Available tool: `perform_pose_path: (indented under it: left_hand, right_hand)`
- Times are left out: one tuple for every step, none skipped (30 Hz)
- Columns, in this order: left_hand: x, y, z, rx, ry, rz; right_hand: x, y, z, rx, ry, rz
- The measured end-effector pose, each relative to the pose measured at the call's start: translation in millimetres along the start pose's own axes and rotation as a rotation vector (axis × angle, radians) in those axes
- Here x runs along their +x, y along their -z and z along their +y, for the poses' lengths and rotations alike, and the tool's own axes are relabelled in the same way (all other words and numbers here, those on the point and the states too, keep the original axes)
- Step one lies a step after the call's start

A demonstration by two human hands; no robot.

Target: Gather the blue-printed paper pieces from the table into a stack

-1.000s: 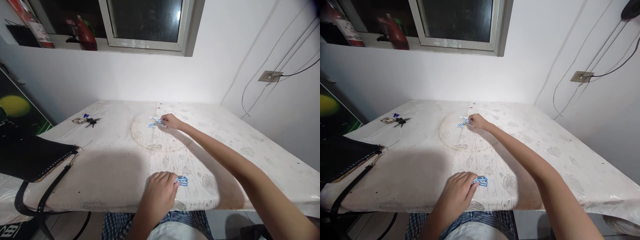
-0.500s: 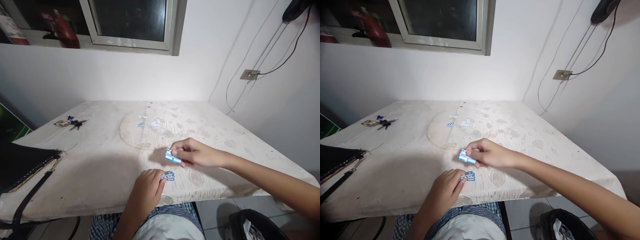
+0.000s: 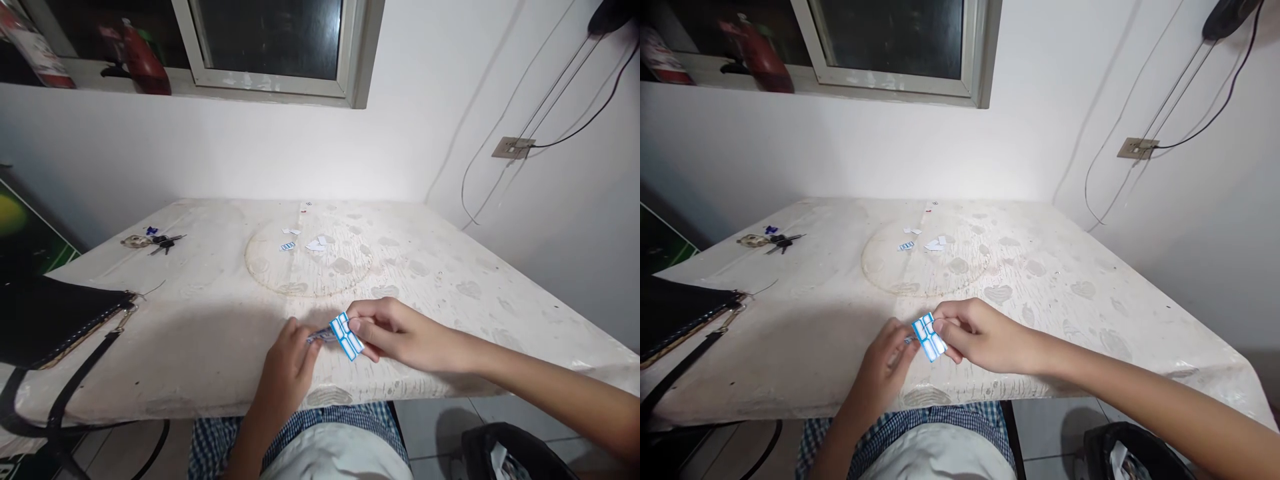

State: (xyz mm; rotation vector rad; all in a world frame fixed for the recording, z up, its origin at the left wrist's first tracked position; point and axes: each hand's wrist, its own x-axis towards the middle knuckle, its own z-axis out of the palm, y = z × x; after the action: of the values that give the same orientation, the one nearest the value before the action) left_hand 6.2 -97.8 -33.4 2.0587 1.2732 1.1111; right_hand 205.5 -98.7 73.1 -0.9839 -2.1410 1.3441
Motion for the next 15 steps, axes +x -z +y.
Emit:
perform_pose_path:
  left_hand:
    - [-1, 3, 0, -0.114, 0.012, 0.084]
    - [-2, 7, 2, -0.238, 0.012, 0.158]
    - [-5, 11, 6, -0.371, -0.004, 0.208]
    - [-9, 15, 12, -0.468, -0.026, 0.214]
    - [-13, 19, 19, -0.531, -0.075, 0.183]
    - [-18, 23, 27, -0.556, -0.152, 0.123]
    - [-23, 26, 36, -0.522, -0.217, 0.038]
    - [-27, 29, 44, -0.432, -0.256, -0.059]
    - [-31, 31, 51, -0.326, -0.259, -0.132]
    - [-34, 33, 57, -0.252, -0.305, -0.165]
    - [-36, 35, 62, -0.205, -0.309, -0.178]
    - [-37, 37, 64, -0.177, -0.314, -0.178]
    - [-38, 38, 65, -0.175, -0.310, -0.170]
    - [-38, 39, 65, -0.189, -0.297, -0.160]
    - [-38, 39, 64, -0.213, -0.289, -0.153]
  right_hand:
    - [-1, -3, 0, -0.026, -0.004, 0.022]
    - [-3, -6, 1, -0.048, -0.009, 0.044]
    - [-4, -9, 2, -0.067, -0.013, 0.065]
    - [-5, -13, 3, -0.079, -0.018, 0.083]
    - [-6, -18, 5, -0.087, -0.022, 0.096]
    - [-7, -22, 6, -0.091, -0.021, 0.108]
    - [-8, -27, 7, -0.095, -0.015, 0.117]
    - [-9, -31, 8, -0.098, -0.004, 0.124]
    - [-10, -34, 8, -0.099, 0.004, 0.133]
    - [-12, -38, 7, -0.094, 0.008, 0.139]
    - [-13, -41, 7, -0.082, 0.008, 0.143]
    - [-14, -43, 5, -0.065, 0.003, 0.145]
    - [-15, -45, 4, -0.046, -0.003, 0.148]
    - [-16, -47, 3, -0.030, -0.005, 0.158]
    - [-16, -49, 3, -0.016, -0.004, 0.173]
